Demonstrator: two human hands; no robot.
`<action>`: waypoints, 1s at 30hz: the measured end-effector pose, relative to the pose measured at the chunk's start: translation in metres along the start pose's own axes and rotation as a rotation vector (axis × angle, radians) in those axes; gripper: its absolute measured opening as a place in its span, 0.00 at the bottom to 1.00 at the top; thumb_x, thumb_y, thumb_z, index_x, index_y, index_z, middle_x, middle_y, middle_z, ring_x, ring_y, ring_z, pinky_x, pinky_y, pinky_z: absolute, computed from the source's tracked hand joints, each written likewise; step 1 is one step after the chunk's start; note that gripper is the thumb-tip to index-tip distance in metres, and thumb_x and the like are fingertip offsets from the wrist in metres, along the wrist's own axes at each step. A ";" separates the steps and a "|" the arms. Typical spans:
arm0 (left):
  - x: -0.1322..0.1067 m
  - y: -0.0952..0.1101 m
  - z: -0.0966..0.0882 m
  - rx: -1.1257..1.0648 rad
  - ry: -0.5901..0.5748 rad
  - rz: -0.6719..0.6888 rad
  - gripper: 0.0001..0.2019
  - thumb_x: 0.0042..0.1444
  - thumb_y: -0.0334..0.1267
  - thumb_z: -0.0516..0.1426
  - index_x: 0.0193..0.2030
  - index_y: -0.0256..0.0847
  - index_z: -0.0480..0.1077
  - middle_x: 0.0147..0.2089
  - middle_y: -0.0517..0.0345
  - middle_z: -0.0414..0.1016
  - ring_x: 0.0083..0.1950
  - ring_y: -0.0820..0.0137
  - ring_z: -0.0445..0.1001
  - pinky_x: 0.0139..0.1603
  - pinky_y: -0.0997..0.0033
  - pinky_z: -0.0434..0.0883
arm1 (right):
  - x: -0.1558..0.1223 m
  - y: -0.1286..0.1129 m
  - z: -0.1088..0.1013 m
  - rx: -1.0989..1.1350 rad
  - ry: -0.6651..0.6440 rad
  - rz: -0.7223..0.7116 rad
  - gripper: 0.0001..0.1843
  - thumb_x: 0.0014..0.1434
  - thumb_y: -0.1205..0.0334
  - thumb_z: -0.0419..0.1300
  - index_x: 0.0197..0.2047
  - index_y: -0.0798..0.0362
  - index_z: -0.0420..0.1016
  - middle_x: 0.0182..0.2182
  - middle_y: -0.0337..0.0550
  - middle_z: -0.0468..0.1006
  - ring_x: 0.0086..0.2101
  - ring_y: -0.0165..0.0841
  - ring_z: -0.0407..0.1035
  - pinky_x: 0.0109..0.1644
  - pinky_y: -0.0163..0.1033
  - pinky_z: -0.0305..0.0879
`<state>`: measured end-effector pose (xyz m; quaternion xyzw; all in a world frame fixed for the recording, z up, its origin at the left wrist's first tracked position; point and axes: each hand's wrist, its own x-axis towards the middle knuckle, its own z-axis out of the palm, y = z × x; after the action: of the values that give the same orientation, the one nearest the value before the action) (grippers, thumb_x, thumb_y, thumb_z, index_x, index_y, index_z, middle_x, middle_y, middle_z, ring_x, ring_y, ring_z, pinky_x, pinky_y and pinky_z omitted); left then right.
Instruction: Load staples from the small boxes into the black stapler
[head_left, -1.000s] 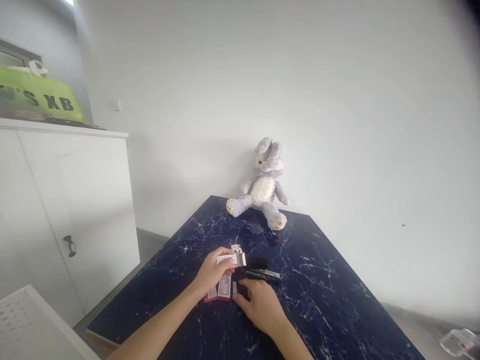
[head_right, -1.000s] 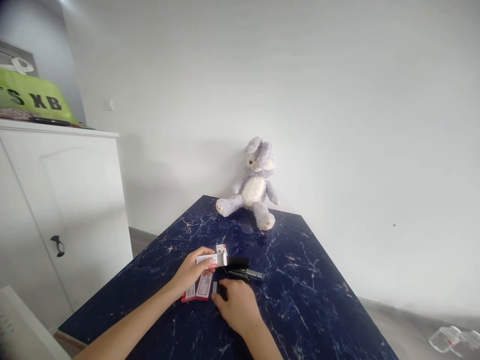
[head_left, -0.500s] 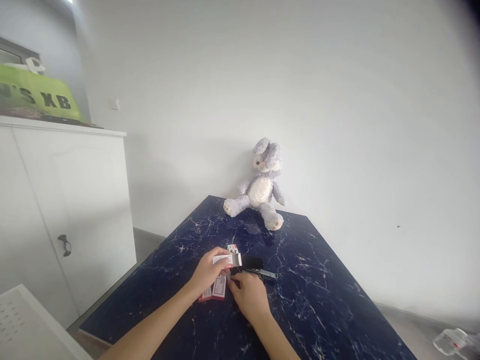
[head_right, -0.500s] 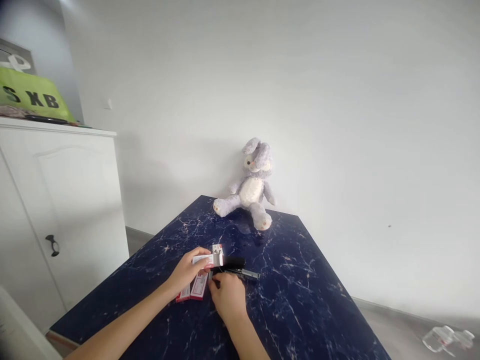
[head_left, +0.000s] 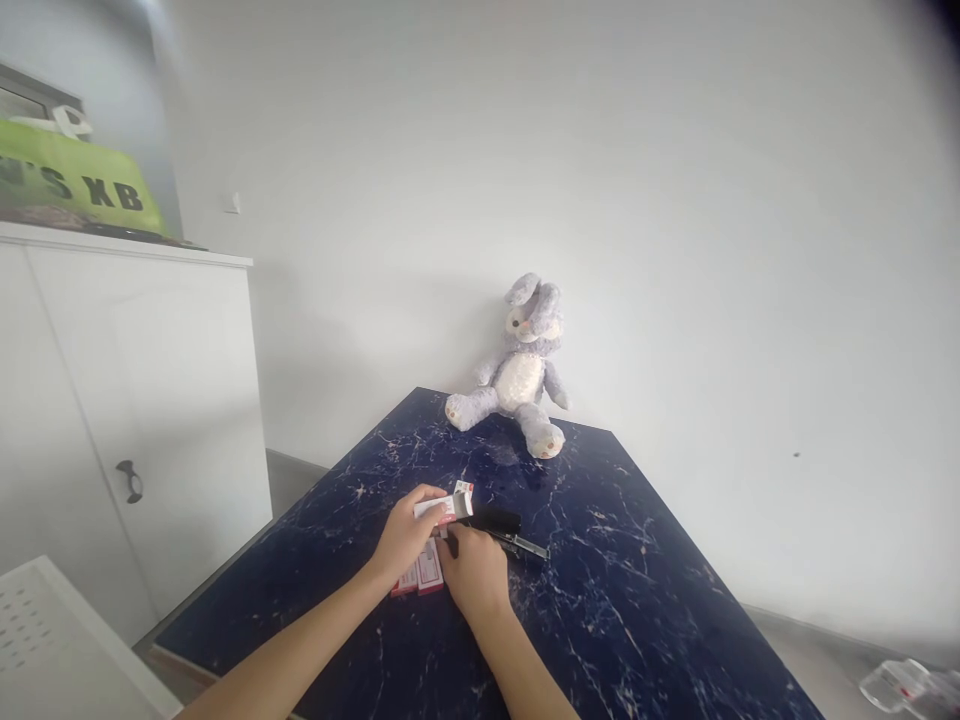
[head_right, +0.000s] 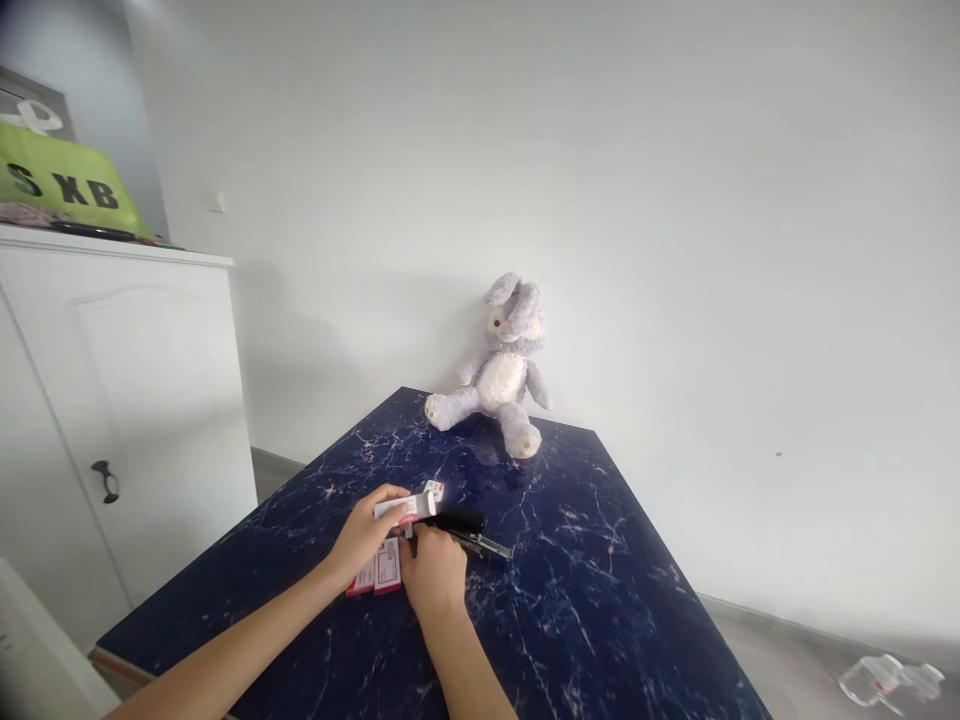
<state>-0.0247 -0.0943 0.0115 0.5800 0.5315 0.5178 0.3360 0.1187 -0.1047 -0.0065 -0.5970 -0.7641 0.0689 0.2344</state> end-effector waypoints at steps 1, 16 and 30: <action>0.001 -0.001 -0.002 0.025 0.044 0.002 0.11 0.56 0.43 0.56 0.43 0.44 0.75 0.44 0.55 0.80 0.46 0.61 0.77 0.46 0.67 0.71 | 0.000 -0.001 0.000 -0.011 -0.001 0.003 0.14 0.65 0.53 0.55 0.44 0.48 0.79 0.38 0.48 0.83 0.39 0.41 0.77 0.40 0.37 0.64; 0.008 -0.009 -0.010 0.112 0.069 0.001 0.09 0.53 0.40 0.57 0.38 0.44 0.77 0.42 0.56 0.82 0.46 0.60 0.78 0.49 0.66 0.68 | 0.014 0.003 0.002 -0.008 -0.039 0.039 0.12 0.66 0.57 0.55 0.39 0.49 0.80 0.35 0.46 0.82 0.37 0.38 0.77 0.38 0.35 0.62; 0.002 0.003 -0.009 -0.107 -0.026 -0.053 0.11 0.55 0.45 0.58 0.38 0.41 0.75 0.35 0.57 0.80 0.33 0.64 0.79 0.34 0.70 0.71 | 0.003 0.012 -0.031 0.175 0.067 -0.204 0.16 0.71 0.55 0.47 0.48 0.50 0.75 0.33 0.42 0.82 0.34 0.33 0.76 0.34 0.31 0.57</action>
<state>-0.0328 -0.0949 0.0170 0.5537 0.5139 0.5287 0.3871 0.1422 -0.1043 0.0173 -0.4953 -0.8038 0.0912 0.3166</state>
